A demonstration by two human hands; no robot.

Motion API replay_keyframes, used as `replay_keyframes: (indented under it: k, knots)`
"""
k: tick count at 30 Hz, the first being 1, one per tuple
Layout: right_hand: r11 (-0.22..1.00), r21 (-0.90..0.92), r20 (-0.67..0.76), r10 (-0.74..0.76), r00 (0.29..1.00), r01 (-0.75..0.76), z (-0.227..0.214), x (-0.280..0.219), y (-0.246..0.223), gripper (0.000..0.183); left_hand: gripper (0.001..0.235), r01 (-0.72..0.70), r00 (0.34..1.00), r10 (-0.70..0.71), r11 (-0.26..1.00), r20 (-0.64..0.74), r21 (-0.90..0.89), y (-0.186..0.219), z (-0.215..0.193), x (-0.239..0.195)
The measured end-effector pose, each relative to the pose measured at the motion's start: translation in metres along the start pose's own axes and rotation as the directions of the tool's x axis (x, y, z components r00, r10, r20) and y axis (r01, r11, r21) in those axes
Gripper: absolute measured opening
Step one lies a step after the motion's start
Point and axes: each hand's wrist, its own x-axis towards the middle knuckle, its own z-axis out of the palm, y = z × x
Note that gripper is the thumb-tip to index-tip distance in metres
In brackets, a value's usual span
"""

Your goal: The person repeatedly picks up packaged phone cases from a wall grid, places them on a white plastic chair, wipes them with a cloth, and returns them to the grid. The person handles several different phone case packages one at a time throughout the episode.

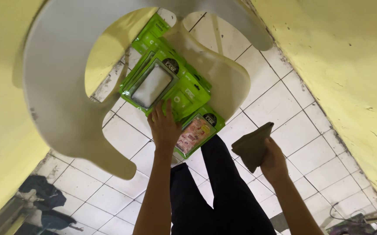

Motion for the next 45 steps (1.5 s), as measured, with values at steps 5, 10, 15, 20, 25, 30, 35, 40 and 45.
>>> replay_keyframes:
  k: [5, 10, 15, 20, 25, 30, 35, 40, 45]
  knots:
    - [1.0, 0.015, 0.032, 0.015, 0.999, -0.016, 0.013, -0.006, 0.026, 0.046, 0.09, 0.082, 0.995, -0.074, 0.991, 0.071, -0.109, 0.006, -0.03, -0.014]
    - [0.989, -0.106, -0.025, -0.106, 0.994, 0.103, 0.094, -0.041, -0.025, 0.038, 0.097, 0.297, 0.955, -0.101, 0.268, 0.28, -0.916, 0.021, -0.078, -0.071]
    - [0.485, -0.398, 0.565, -0.54, 0.624, 0.779, 0.216, -0.153, -0.088, 0.037, 0.077, 0.523, 0.827, -0.037, -0.316, 0.561, -0.792, 0.037, -0.146, -0.171]
    - [-0.169, -0.173, 0.896, -0.437, 0.083, 0.97, 0.329, -0.257, -0.057, 0.062, 0.06, 0.215, 0.962, 0.016, -0.662, 0.274, -0.718, 0.064, -0.2, -0.237]
    - [-0.43, -0.162, 0.983, -0.148, 0.108, 0.888, 0.365, -0.348, 0.005, 0.07, 0.071, -0.067, 0.993, -0.12, -0.672, 0.02, -0.738, 0.052, -0.261, -0.299]
    - [-0.416, 0.096, 0.995, 0.016, -0.099, 0.904, 0.348, -0.422, 0.055, 0.059, 0.071, -0.385, 0.921, -0.328, -0.675, -0.211, -0.629, 0.012, -0.308, -0.348]
    - [-0.491, 0.282, 0.959, 0.15, -0.239, 0.824, 0.285, -0.44, 0.108, 0.053, 0.07, -0.563, 0.822, -0.474, -0.761, -0.316, -0.323, -0.029, -0.336, -0.403]
    - [0.292, -0.294, 0.955, 0.04, 0.295, 0.91, 0.273, -0.402, 0.111, 0.049, 0.062, -0.647, 0.758, -0.598, -0.635, -0.261, -0.423, -0.071, -0.343, -0.466]
    - [0.653, -0.294, 0.903, -0.05, 0.427, 0.698, 0.295, -0.413, 0.119, 0.065, 0.076, -0.484, 0.764, -0.572, -0.203, -0.298, -0.851, -0.053, -0.33, -0.501]
